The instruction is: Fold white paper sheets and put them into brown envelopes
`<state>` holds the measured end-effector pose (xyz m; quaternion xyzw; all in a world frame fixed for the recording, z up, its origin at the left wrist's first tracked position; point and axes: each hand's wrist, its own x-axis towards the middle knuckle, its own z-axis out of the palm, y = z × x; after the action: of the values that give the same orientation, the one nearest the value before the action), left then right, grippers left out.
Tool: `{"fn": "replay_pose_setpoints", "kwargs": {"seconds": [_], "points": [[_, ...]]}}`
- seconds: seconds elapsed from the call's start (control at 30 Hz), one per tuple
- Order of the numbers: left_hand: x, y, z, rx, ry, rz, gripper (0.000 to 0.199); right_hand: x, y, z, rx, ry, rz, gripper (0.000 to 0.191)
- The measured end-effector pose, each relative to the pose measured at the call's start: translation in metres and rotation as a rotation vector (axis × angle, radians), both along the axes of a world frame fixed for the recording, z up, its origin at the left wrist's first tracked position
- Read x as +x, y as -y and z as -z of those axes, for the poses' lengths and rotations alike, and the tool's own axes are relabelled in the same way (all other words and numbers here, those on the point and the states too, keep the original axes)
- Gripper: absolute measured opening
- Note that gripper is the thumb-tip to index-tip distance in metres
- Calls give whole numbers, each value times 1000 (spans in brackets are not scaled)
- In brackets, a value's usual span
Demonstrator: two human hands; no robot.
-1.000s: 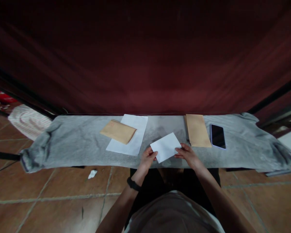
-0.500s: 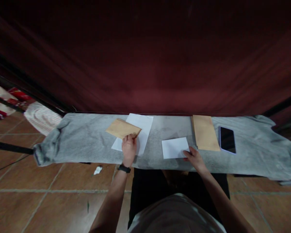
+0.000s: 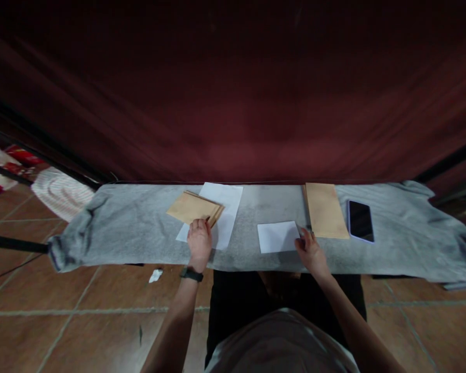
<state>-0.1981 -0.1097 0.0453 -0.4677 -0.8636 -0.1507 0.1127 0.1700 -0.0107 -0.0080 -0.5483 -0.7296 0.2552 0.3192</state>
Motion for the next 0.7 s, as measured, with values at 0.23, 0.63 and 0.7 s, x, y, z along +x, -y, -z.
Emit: {"fn": "replay_pose_setpoints", "kwargs": {"seconds": [0.23, 0.63, 0.7], "points": [[70, 19, -26, 36, 96, 147, 25, -37, 16, -27, -215, -298, -106, 47], [179, 56, 2, 35, 412, 613, 48, -79, 58, -48, -771, -792, -248, 32], [166, 53, 2, -7, 355, 669, 89, -66, 57, -52, -826, -793, -300, 34]]}}
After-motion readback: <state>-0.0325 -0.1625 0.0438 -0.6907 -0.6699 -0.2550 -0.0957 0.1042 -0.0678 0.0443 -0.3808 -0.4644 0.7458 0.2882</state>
